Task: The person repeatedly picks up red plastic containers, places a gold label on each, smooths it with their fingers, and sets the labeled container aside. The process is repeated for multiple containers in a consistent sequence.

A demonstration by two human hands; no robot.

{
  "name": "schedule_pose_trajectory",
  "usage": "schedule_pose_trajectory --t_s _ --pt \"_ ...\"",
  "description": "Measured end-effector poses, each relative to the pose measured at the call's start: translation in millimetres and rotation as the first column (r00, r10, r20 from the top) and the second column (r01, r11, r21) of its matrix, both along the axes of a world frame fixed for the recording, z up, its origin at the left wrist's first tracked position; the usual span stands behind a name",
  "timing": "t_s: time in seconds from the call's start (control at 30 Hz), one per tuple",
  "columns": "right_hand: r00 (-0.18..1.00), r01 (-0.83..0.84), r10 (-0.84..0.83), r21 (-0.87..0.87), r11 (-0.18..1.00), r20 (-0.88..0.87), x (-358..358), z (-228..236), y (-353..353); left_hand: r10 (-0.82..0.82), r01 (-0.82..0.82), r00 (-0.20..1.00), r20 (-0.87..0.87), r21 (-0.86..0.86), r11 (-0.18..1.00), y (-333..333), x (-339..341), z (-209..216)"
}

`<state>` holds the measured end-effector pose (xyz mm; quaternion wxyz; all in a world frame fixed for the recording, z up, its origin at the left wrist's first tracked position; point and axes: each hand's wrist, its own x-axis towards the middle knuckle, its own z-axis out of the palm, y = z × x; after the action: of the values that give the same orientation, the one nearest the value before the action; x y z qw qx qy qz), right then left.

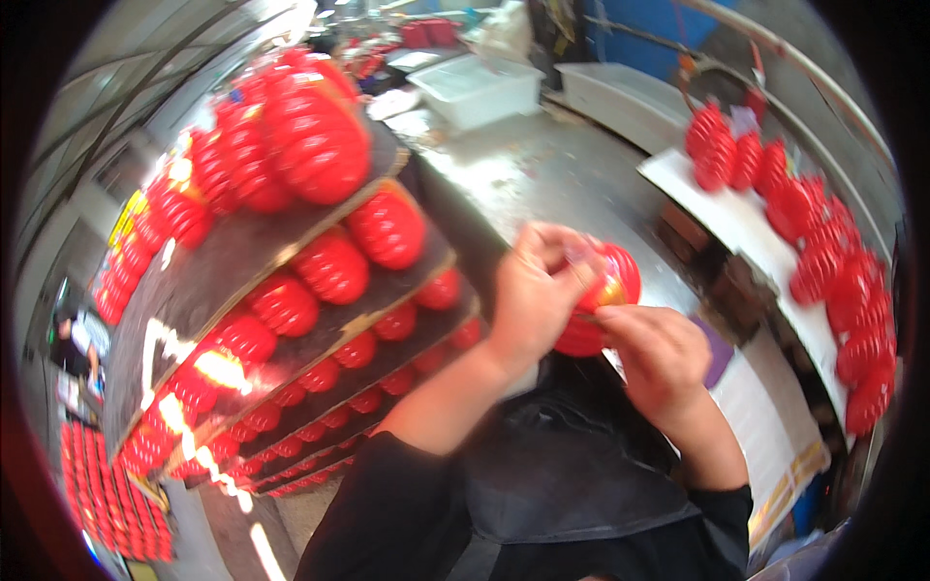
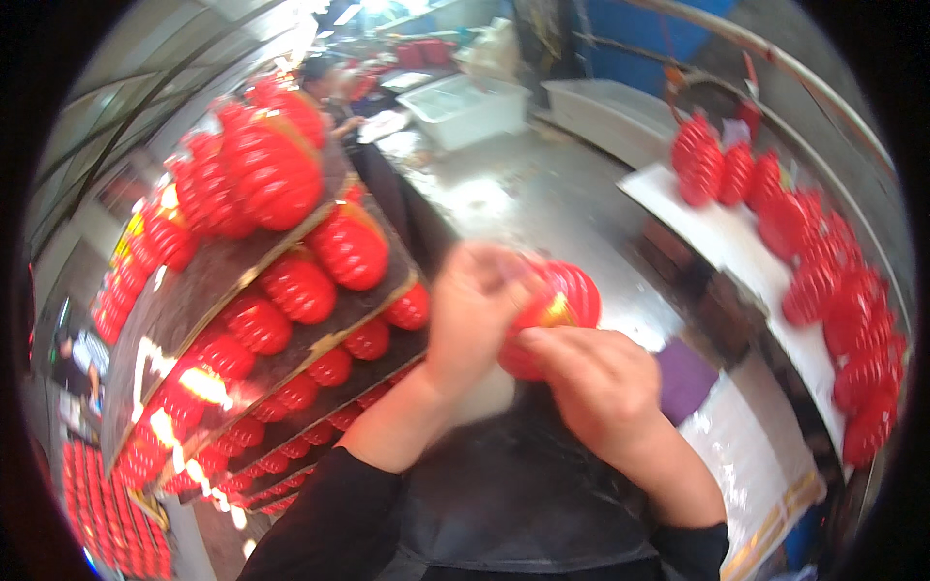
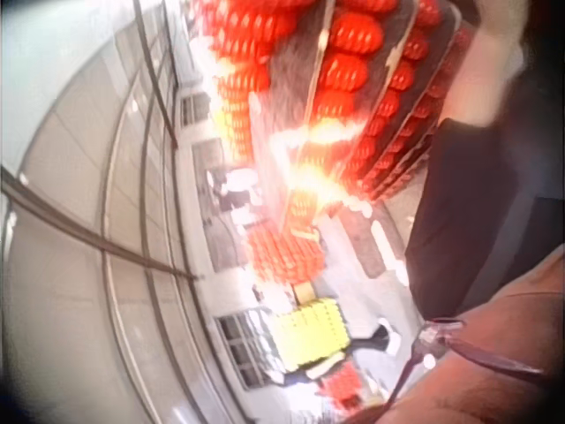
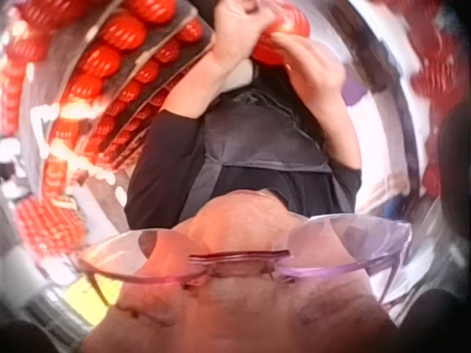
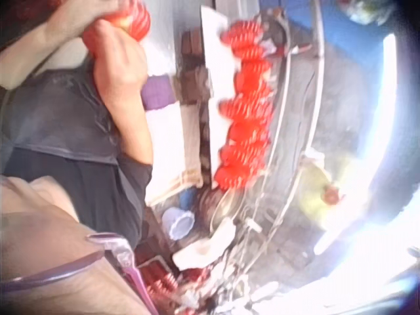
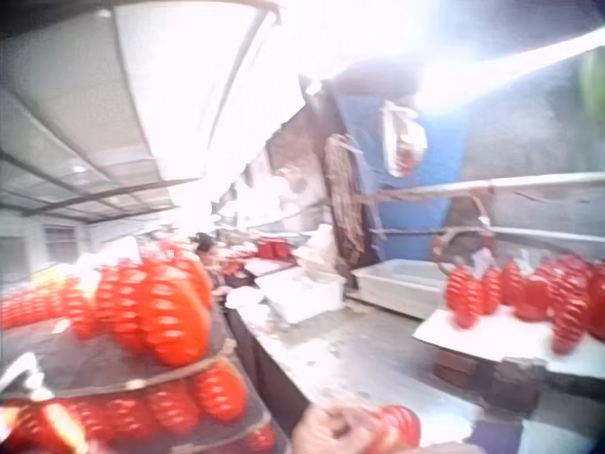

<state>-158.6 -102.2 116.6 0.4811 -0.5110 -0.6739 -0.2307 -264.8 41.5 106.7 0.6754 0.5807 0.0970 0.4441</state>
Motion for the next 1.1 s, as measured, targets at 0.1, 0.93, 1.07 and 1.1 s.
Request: schedule_pose_trajectory --t_s 0.1,0.93,1.07,1.1 --pt "0.931 0.265 -0.264 -0.032 0.964 -0.251 20.4 8.4 1.4 0.038 -0.02 0.991 -0.126 0.135 0.991 -3.4 -34.2 19.8" --pt "0.528 0.071 -0.296 -0.306 0.949 -0.796 132.4 -34.5 -15.2 0.945 -0.547 -0.235 0.229 0.772 -0.323 246.2 -315.7 221.0" --pt "0.515 0.056 -0.294 -0.31 0.949 -0.806 131.2 -36.8 -26.3 0.988 -0.447 -0.109 0.113 0.882 -0.15 287.3 -353.6 225.1" --pt "0.534 0.04 -0.308 -0.341 0.939 -0.787 134.2 -38.9 -30.8 0.993 -0.493 -0.076 0.089 0.862 -0.115 287.0 -356.5 222.4"
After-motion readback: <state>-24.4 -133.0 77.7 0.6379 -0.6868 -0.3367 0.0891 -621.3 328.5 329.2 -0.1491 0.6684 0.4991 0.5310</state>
